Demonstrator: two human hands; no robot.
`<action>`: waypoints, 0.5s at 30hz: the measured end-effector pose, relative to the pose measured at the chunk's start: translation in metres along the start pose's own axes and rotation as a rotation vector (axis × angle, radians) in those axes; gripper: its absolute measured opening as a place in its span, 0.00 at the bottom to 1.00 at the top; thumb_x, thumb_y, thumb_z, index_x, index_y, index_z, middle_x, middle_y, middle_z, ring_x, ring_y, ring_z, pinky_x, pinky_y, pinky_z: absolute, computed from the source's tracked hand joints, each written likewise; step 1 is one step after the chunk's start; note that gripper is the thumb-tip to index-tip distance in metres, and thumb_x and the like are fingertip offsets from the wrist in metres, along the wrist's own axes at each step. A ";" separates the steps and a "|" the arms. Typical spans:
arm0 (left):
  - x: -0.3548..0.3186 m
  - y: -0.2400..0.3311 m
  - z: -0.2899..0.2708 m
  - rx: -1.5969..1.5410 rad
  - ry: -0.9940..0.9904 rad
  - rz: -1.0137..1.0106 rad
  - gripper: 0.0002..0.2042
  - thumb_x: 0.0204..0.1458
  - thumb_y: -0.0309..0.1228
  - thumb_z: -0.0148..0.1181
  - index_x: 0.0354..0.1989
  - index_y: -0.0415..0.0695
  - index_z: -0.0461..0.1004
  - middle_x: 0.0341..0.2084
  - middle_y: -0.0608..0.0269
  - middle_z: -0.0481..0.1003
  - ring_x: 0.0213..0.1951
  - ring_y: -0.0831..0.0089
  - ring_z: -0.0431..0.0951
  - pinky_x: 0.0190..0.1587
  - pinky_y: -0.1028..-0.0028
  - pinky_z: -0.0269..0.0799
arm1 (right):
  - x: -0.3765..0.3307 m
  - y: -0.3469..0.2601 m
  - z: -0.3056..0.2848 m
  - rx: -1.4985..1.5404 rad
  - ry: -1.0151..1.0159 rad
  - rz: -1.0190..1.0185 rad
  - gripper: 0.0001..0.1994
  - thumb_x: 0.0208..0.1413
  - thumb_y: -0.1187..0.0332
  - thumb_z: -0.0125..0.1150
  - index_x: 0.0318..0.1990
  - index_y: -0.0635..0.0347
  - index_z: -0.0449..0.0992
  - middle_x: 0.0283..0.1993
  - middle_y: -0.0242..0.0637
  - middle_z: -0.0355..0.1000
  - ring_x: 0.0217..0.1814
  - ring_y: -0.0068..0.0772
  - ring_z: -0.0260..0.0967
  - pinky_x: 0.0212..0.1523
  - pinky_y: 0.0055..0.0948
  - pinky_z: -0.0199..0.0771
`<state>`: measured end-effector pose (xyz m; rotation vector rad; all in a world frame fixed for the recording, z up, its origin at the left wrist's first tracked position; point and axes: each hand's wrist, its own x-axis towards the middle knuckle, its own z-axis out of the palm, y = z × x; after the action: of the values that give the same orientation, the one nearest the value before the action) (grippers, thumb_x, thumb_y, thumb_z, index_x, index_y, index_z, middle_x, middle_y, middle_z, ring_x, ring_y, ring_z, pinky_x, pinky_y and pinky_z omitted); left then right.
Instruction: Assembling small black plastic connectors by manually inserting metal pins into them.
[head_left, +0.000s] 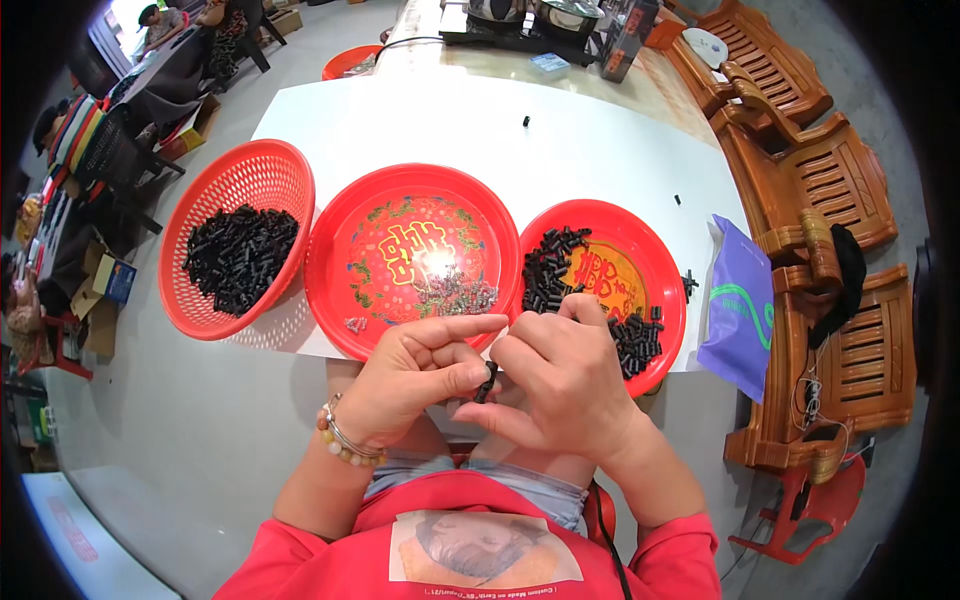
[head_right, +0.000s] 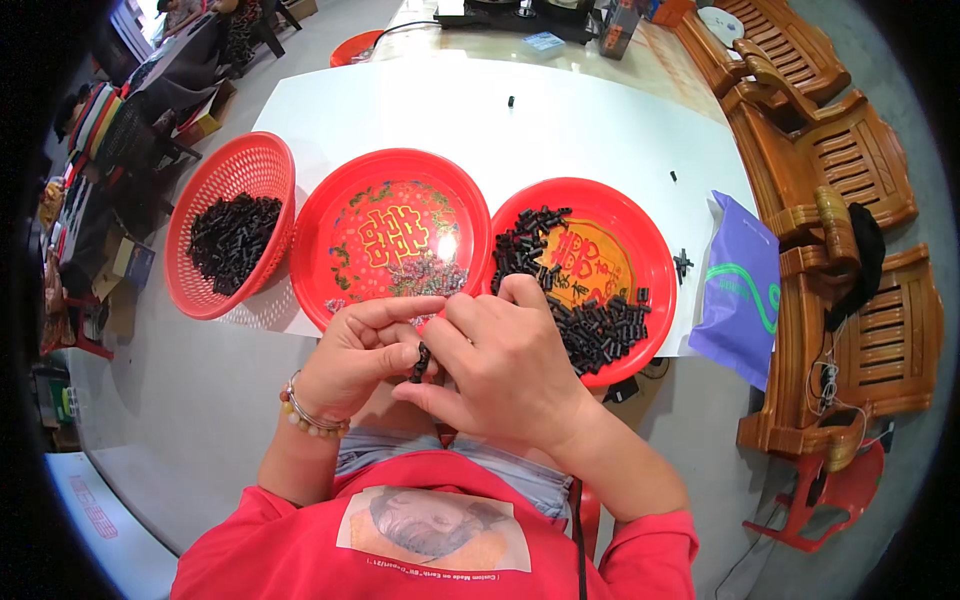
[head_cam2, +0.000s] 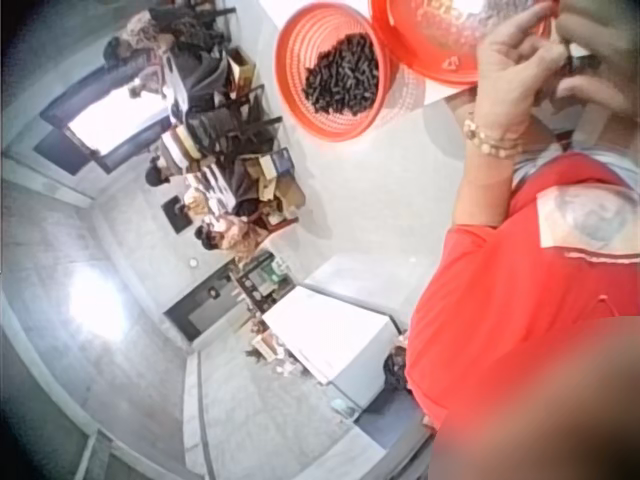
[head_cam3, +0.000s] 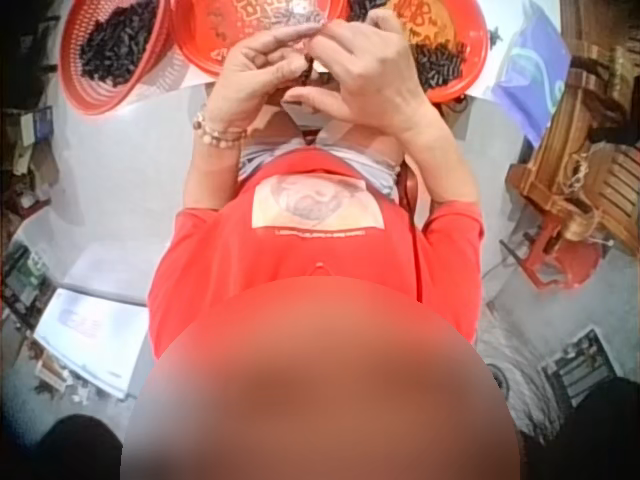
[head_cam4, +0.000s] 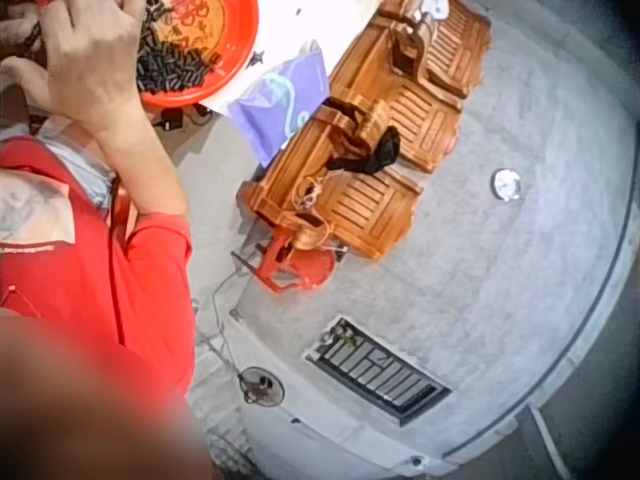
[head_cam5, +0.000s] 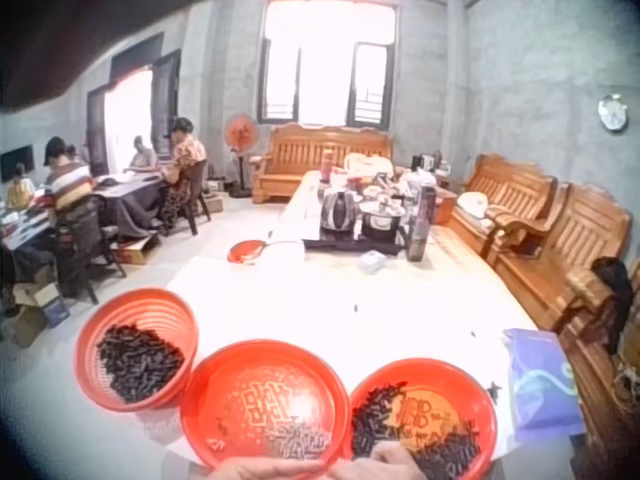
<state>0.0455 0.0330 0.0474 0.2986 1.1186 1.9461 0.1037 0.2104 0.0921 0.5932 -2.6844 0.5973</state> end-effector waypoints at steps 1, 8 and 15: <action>0.000 0.001 0.000 0.010 -0.028 0.006 0.22 0.52 0.22 0.57 0.57 0.35 0.64 0.27 0.68 0.74 0.28 0.86 0.72 0.30 0.84 0.68 | 0.000 0.000 0.001 0.001 0.000 0.001 0.18 0.34 0.53 0.68 0.23 0.54 0.68 0.22 0.31 0.63 0.23 0.30 0.64 0.36 0.34 0.57; 0.000 0.002 -0.004 0.023 -0.071 -0.069 0.20 0.53 0.21 0.56 0.56 0.35 0.65 0.27 0.67 0.74 0.29 0.85 0.73 0.33 0.83 0.69 | -0.002 0.000 0.009 0.023 0.025 -0.038 0.14 0.35 0.60 0.66 0.19 0.54 0.65 0.19 0.31 0.62 0.20 0.30 0.63 0.35 0.33 0.58; 0.001 -0.002 -0.006 -0.034 -0.101 -0.119 0.23 0.52 0.22 0.56 0.58 0.36 0.62 0.27 0.67 0.75 0.29 0.84 0.74 0.34 0.84 0.70 | -0.006 0.005 0.025 0.096 0.159 -0.097 0.17 0.33 0.59 0.68 0.14 0.52 0.62 0.13 0.27 0.56 0.14 0.27 0.57 0.28 0.31 0.53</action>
<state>0.0427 0.0311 0.0417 0.3023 1.0141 1.8231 0.1008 0.2049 0.0666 0.6683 -2.4750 0.7179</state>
